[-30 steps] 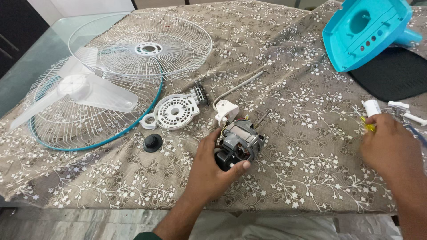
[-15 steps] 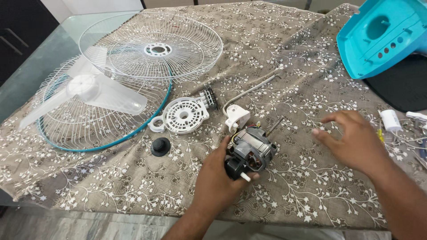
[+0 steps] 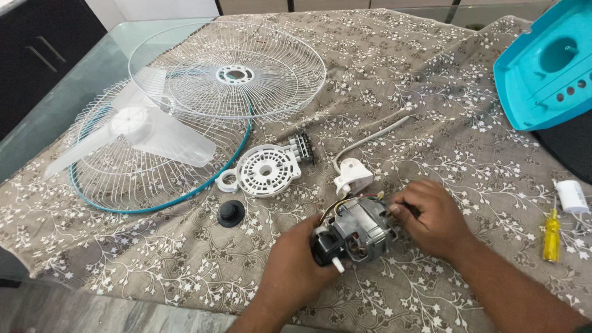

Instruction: The person uses a yellow-handled screwdriver to tighten screws on a white plastic bracket attached to a fan motor. They then thread the power cord through a blue fan housing and attach the motor assembly to the housing, aligning and securing the bracket.

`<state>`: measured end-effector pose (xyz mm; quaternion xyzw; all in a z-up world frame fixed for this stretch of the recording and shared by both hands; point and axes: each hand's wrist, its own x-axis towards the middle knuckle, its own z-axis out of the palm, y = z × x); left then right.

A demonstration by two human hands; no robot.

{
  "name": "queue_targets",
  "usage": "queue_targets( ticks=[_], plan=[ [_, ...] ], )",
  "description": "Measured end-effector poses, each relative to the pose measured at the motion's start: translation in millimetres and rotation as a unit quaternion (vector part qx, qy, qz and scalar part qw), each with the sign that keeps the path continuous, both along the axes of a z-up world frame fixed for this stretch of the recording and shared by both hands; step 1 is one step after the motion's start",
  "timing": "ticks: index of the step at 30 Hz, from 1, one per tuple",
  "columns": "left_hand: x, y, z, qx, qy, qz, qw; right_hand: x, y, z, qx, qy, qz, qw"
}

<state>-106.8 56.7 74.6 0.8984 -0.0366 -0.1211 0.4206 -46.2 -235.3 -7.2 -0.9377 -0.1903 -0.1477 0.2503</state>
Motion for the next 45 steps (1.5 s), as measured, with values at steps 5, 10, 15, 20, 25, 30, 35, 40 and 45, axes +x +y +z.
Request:
queue_targets(
  ticks=[5,10,15,20,25,30,35,40,45],
  plan=[
    [25.5,1.4,-1.6,-0.014,-0.027,0.021,0.999,-7.9,-5.7,3.2,0.076,-0.036,0.101,0.991],
    [51.6,-2.1,-17.1,0.028,-0.265,0.016,0.964,-6.4,-16.9,3.1,0.223,0.179,0.225,0.932],
    [54.8,-5.1,-24.6,-0.023,-0.165,0.089,0.982,-7.4,-35.2,-2.0,0.281,0.264,0.274,0.881],
    [55.7,-1.7,-33.9,0.022,-0.095,0.101,0.990,3.1,-54.7,7.1,0.397,0.149,-0.066,0.903],
    [55.2,-3.1,-64.9,0.036,-0.196,0.087,0.976,9.4,-48.9,15.0,0.125,0.092,-0.284,0.946],
    [41.4,-16.5,-70.4,-0.293,0.007,0.148,0.944,12.0,-47.6,13.3,0.099,0.019,-0.272,0.957],
    [34.0,-28.7,-28.6,-0.202,0.008,0.053,0.978,13.5,-49.8,4.5,0.043,-0.002,-0.253,0.966],
    [39.3,-38.1,1.7,-0.143,-0.070,-0.007,0.987,16.2,-54.8,1.4,-0.030,0.031,-0.340,0.939],
    [43.9,-42.1,3.8,-0.139,-0.059,0.013,0.988,18.3,-56.3,-7.2,-0.054,0.026,-0.322,0.945]
  ],
)
